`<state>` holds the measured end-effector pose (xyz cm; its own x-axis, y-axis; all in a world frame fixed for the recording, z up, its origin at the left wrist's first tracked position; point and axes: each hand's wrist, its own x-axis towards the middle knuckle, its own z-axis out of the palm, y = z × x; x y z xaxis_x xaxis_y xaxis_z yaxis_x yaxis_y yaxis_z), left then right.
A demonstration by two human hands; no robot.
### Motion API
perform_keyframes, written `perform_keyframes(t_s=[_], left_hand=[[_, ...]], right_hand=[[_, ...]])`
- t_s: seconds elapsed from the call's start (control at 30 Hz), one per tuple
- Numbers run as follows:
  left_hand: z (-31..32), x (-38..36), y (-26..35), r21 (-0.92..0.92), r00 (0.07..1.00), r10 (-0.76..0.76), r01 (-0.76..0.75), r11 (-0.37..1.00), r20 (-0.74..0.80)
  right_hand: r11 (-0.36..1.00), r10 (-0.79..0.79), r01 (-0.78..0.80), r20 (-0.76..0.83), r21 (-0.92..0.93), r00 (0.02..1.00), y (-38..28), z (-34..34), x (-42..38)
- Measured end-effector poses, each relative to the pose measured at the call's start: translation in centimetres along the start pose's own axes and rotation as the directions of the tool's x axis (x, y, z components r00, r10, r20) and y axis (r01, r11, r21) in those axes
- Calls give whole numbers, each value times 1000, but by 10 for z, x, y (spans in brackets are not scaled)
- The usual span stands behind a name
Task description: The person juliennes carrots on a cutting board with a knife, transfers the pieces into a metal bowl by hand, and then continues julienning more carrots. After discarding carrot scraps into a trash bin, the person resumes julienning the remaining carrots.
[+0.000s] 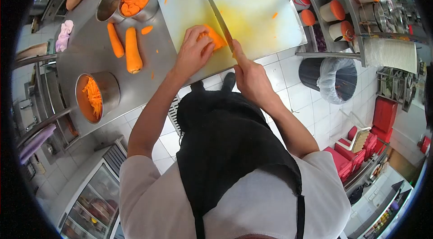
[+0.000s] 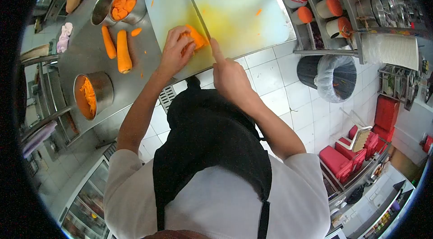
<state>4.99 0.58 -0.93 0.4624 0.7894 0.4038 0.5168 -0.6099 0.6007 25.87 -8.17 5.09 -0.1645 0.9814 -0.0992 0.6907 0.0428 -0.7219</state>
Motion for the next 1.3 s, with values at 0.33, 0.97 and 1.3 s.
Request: perform_keyframes(t_s=[0.33,0.97,1.3], left_hand=[[0,2,1,3,1000,5,-5,1000,-1],[-2,1,3,-16,1000,12,-12,1000,-16],[-1,3,2,-17,999,13,-13,1000,-32]], right_hand=[[999,12,-12,1,-44,1000,-2,11,9],[999,37,-37,38,-2,999,-17,-2,6],[993,-114,112,-90,-30,989,-8,12,17]])
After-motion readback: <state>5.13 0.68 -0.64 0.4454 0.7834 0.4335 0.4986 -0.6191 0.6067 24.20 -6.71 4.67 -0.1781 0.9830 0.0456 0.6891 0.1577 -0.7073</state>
